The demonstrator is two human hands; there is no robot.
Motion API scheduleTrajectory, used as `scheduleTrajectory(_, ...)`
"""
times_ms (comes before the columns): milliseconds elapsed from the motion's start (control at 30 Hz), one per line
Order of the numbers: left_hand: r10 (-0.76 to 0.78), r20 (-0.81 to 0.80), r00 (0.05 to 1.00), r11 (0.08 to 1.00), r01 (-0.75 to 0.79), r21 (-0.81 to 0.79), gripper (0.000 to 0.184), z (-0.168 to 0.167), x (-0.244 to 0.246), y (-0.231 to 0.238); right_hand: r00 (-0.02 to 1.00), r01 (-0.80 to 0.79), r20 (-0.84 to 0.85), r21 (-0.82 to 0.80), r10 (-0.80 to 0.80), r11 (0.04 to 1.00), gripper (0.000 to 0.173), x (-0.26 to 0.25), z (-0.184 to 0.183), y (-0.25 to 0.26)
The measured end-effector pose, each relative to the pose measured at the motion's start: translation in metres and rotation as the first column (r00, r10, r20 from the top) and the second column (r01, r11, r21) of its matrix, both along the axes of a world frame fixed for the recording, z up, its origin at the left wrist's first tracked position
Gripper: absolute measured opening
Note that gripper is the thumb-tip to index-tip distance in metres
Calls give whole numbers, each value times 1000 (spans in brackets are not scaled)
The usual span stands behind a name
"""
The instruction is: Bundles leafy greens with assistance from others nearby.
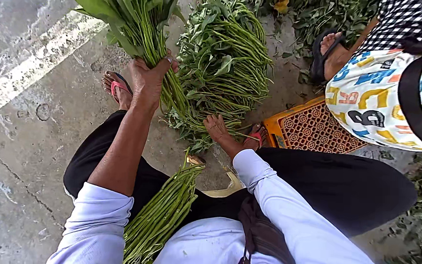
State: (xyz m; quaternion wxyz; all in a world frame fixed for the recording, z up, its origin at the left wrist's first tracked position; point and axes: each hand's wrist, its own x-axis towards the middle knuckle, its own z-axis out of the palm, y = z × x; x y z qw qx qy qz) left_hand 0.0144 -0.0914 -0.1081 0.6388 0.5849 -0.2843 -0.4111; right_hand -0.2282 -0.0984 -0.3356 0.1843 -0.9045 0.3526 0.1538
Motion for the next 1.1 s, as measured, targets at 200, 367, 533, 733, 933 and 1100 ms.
scheduleTrajectory(200, 16, -48, 999, 999, -13, 49, 35, 0, 3, -2, 972, 206, 42, 332, -233, 921, 29, 0, 35, -46)
scheduleTrajectory(367, 16, -120, 993, 997, -6, 80, 41, 0, 3, -1, 724, 225, 241, 803, -646, 552, 26, -21, 118, -83)
scheduleTrajectory(533, 54, -231, 971, 983, -12, 182, 35, -9, -3, 1, 349, 241, 355, 860, -867, 449, 24, -21, 172, -85)
scheduleTrajectory(733, -18, -413, 910, 964, 125, 234, 27, -20, -30, 15, 388, 423, 620, 538, -682, 729, 29, 14, 174, -32)
scheduleTrajectory(933, -32, -401, 915, 954, 148, 260, 41, -23, -38, 21, 523, 340, 765, 217, -376, 915, 25, 37, 174, -3)
scheduleTrajectory(1100, -61, -439, 896, 964, 168, 208, 49, -34, -34, 15, 542, 187, 777, 260, -320, 947, 24, 26, 170, -8)
